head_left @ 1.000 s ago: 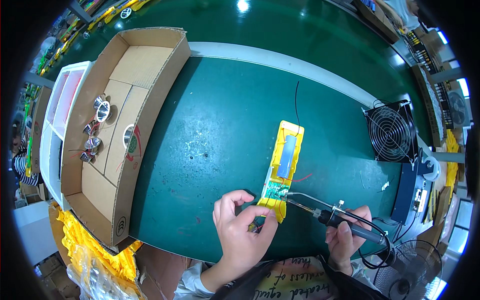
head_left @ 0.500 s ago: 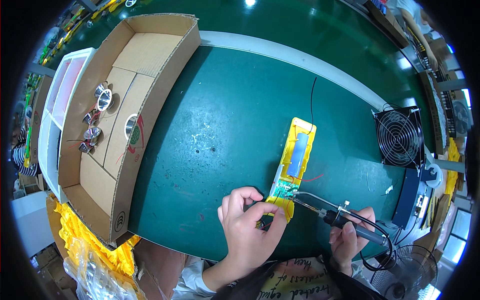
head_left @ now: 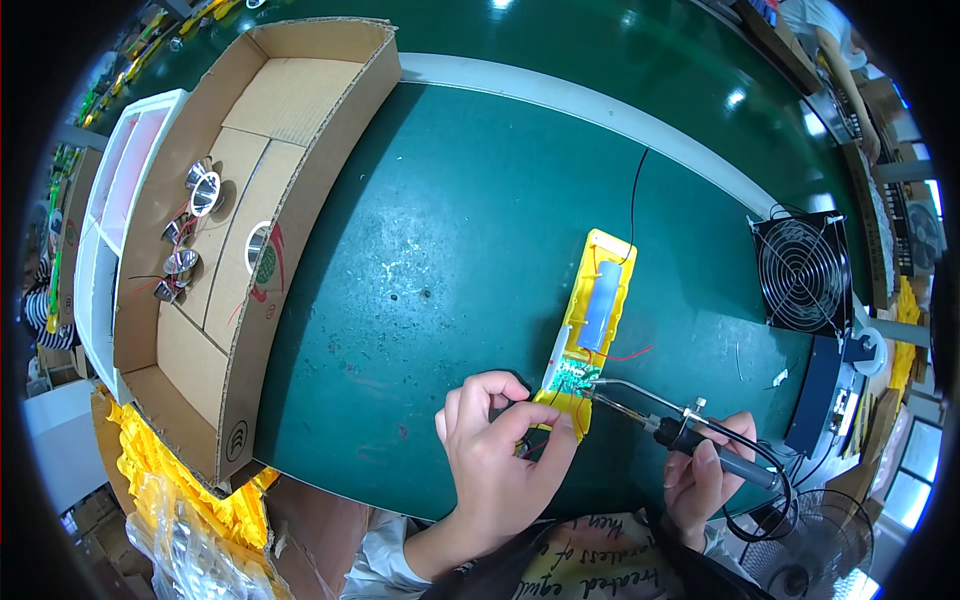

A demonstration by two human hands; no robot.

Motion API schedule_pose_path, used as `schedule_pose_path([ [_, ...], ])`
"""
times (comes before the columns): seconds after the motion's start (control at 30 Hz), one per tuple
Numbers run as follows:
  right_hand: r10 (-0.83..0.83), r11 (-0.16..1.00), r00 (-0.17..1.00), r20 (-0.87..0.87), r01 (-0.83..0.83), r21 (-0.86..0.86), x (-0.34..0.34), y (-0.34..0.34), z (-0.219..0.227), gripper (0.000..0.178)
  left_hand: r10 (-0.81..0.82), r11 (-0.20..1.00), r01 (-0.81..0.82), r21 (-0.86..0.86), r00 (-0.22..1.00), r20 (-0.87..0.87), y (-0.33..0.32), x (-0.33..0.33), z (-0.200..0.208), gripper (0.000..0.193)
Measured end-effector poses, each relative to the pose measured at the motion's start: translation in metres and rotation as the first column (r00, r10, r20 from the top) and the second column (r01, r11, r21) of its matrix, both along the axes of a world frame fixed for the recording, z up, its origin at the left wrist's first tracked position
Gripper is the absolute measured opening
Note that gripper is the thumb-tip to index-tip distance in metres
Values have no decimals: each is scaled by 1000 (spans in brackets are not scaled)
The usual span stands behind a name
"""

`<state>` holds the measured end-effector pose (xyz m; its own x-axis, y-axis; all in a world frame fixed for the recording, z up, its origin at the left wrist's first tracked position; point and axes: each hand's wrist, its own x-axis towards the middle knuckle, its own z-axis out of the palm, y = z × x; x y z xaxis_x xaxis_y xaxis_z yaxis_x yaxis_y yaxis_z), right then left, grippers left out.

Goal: The person solders wires onto flashlight circuit boards using a soldering iron, places the flashlights onto the conveyor belt, and breaks reflector cups off a plastic sprue by hand to put them into a box.

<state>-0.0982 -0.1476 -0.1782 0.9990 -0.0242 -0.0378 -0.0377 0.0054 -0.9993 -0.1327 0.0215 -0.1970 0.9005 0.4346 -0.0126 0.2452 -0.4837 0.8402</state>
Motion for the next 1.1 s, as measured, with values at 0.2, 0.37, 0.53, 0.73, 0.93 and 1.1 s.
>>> schedule_pose_path([
  [0.2, 29, 999, 999, -19, -28, 38, -2, -3, 2, 25, 5, 1000, -5, -2, 1000, -4, 0, 0, 0, 9],
  [0.37, 23, 999, 999, -24, -22, 42, -1, -1, 3, 24, 5, 1000, -5, -3, 1000, -7, -1, 0, 0, 9],
  [0.53, 46, 998, 999, -8, -46, 30, -3, -2, 4, 23, 7, 1000, -7, 11, 1000, -4, -2, 0, 0, 10],
  [0.73, 73, 997, 997, -10, -73, -20, -3, -3, 5, 22, 7, 1000, -7, 24, 1000, -8, -1, -1, -1, 10],
  [0.93, 85, 995, 996, -36, -87, -47, -3, -1, 10, 22, 14, 1000, -14, 21, 1000, -7, -1, -1, -1, 11],
  [1.1, 29, 996, 998, 54, -25, -84, -2, 5, 12, 23, 9, 1000, -9, 21, 1000, -4, -3, 1, -1, 11],
])
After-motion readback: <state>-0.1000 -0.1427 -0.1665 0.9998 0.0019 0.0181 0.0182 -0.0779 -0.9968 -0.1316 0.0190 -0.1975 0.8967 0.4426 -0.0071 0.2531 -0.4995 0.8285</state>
